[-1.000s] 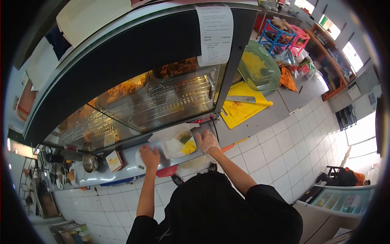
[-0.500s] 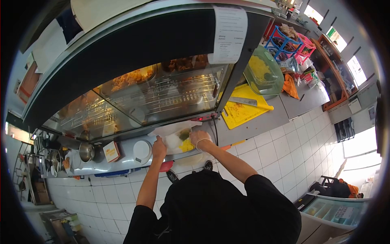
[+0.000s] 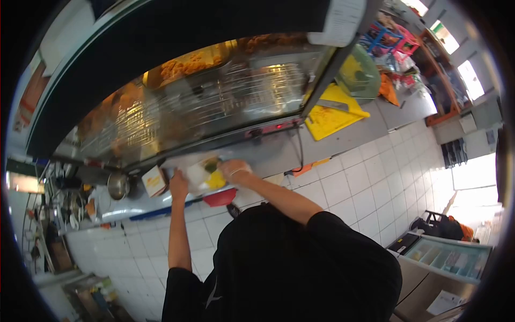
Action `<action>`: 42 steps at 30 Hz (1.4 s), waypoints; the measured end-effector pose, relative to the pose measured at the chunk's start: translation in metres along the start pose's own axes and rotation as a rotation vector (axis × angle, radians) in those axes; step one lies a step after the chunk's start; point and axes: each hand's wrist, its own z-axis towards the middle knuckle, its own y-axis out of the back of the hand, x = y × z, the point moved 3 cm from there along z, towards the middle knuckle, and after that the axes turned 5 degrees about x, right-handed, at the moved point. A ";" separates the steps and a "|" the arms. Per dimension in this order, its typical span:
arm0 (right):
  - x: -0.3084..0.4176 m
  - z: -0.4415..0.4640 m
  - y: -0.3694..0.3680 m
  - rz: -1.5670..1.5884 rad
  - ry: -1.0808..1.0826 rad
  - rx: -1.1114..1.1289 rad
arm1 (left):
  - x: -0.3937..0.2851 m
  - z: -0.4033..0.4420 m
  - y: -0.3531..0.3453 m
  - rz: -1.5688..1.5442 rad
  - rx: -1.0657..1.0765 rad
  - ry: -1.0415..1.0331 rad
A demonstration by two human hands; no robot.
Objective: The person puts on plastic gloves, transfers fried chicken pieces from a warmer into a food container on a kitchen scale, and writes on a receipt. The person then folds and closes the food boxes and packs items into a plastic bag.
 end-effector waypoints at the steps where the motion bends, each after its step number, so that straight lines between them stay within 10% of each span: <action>1: -0.005 -0.001 0.007 0.088 -0.072 0.012 | -0.022 -0.002 0.016 0.029 0.016 0.047; 3: -0.041 -0.020 -0.009 0.030 0.032 -0.129 | -0.022 -0.005 0.006 0.029 -0.208 -0.248; 5: -0.075 -0.054 0.040 -0.124 0.024 0.023 | -0.012 -0.003 -0.008 0.087 -0.048 -0.030; 7: -0.132 -0.102 0.075 0.361 -0.126 -0.636 | -0.001 -0.009 -0.008 0.071 -0.056 -0.082; 9: -0.152 -0.137 0.142 0.860 -0.106 -1.039 | -0.035 -0.018 0.044 -0.230 0.083 0.360; 12: -0.156 -0.155 0.211 0.451 0.178 -1.511 | 0.005 -0.020 -0.010 0.067 0.072 -0.068; 13: -0.125 -0.163 0.228 -0.425 0.098 -1.334 | 0.029 -0.024 -0.030 0.013 -0.128 -0.200; 16: -0.125 -0.141 0.211 -0.533 -0.142 -1.452 | 0.077 -0.006 -0.051 0.079 0.149 -0.267; 19: -0.101 -0.128 0.232 0.349 -0.268 -1.587 | 0.091 -0.025 -0.052 -1.253 0.153 0.439; 27: -0.096 -0.134 0.241 0.576 -0.379 -1.414 | 0.067 -0.026 -0.049 -1.450 0.196 0.591; 28: -0.129 -0.107 0.203 -0.093 -0.486 -1.146 | 0.080 -0.027 -0.063 -1.386 0.192 0.529; 31: -0.087 -0.113 0.223 0.410 -0.209 -1.366 | 0.123 -0.042 -0.107 -0.845 0.048 0.161; 32: -0.063 -0.112 0.231 0.653 -0.145 -1.366 | 0.056 -0.042 -0.042 -1.275 0.138 0.537; 42: 0.016 -0.067 0.205 0.403 0.246 -1.054 | 0.022 -0.091 -0.011 -0.930 0.062 0.419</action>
